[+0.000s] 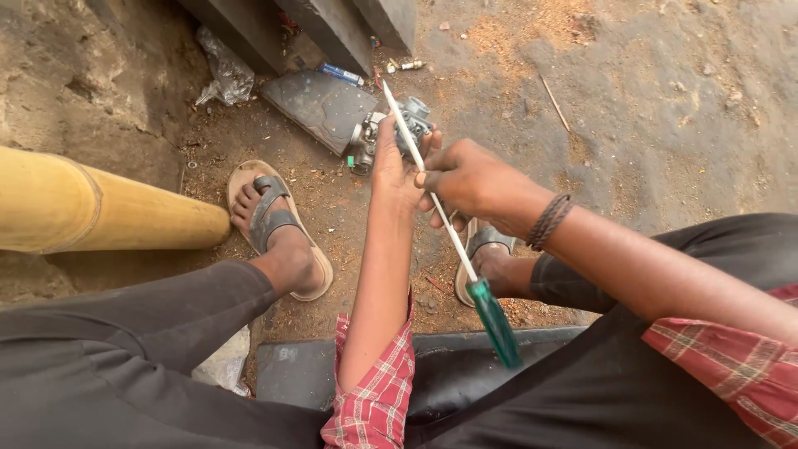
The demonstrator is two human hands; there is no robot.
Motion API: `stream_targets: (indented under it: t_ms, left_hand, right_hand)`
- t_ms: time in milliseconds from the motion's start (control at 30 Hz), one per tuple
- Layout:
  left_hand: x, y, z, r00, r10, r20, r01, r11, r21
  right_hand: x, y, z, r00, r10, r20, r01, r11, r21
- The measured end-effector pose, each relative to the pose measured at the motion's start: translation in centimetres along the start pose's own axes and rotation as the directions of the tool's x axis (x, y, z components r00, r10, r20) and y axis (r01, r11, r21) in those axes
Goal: Disassembling and inspecting a motorcycle carburetor using a screwdriver.
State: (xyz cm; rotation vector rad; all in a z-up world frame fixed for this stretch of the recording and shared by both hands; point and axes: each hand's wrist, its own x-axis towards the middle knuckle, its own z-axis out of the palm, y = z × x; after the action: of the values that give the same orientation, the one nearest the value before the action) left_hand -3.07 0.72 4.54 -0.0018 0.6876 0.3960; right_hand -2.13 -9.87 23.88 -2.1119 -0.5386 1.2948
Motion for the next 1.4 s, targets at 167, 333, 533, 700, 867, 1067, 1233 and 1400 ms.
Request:
stream_targets:
  t_ms: [167, 333, 533, 700, 867, 1067, 1233, 1400]
  left_hand:
    - [-1.0, 1.3, 0.3, 0.998, 0.045, -0.042, -0.047, 0.998, -0.047]
    - [1.0, 3.5, 0.4, 0.997, 0.062, -0.042, -0.066, 0.994, -0.092]
    - [1.2, 4.5, 0.4, 0.996, 0.082, 0.021, -0.082, 0.996, -0.043]
    - [5.1, 3.6, -6.1, 0.992, -0.045, 0.118, 0.065, 0.984, -0.167]
    - [4.6, 2.3, -7.4, 0.998, -0.04, -0.052, 0.04, 0.999, -0.013]
    - [6.8, 2.3, -8.5, 0.991, 0.014, -0.133, -0.001, 0.996, 0.094]
    - [12.1, 1.2, -9.1, 0.997, 0.022, 0.069, -0.031, 0.992, 0.126]
    - [10.4, 1.7, -7.1, 0.999, -0.036, 0.02, 0.033, 0.994, 0.108]
  right_hand:
    - [-0.4, 0.7, -0.6, 0.994, 0.105, 0.009, -0.106, 0.994, 0.034]
    - [2.3, 0.6, -4.7, 0.99, 0.117, -0.079, -0.118, 0.993, -0.001]
    - [17.6, 12.9, -2.9, 0.879, -0.145, -0.454, 0.197, 0.978, 0.069]
    - [25.8, 27.9, 9.5, 0.821, -0.097, -0.562, -0.043, 0.972, -0.23]
    - [24.5, 27.5, 10.2, 0.816, -0.114, -0.567, -0.148, 0.907, -0.395]
    - [20.4, 15.9, 6.9, 0.763, -0.164, -0.625, 0.15, 0.986, -0.075]
    - [21.3, 12.0, 7.2, 0.76, -0.202, -0.617, 0.454, 0.845, 0.283]
    - [20.4, 11.2, 8.3, 0.653, -0.237, -0.719, 0.431, 0.897, 0.096]
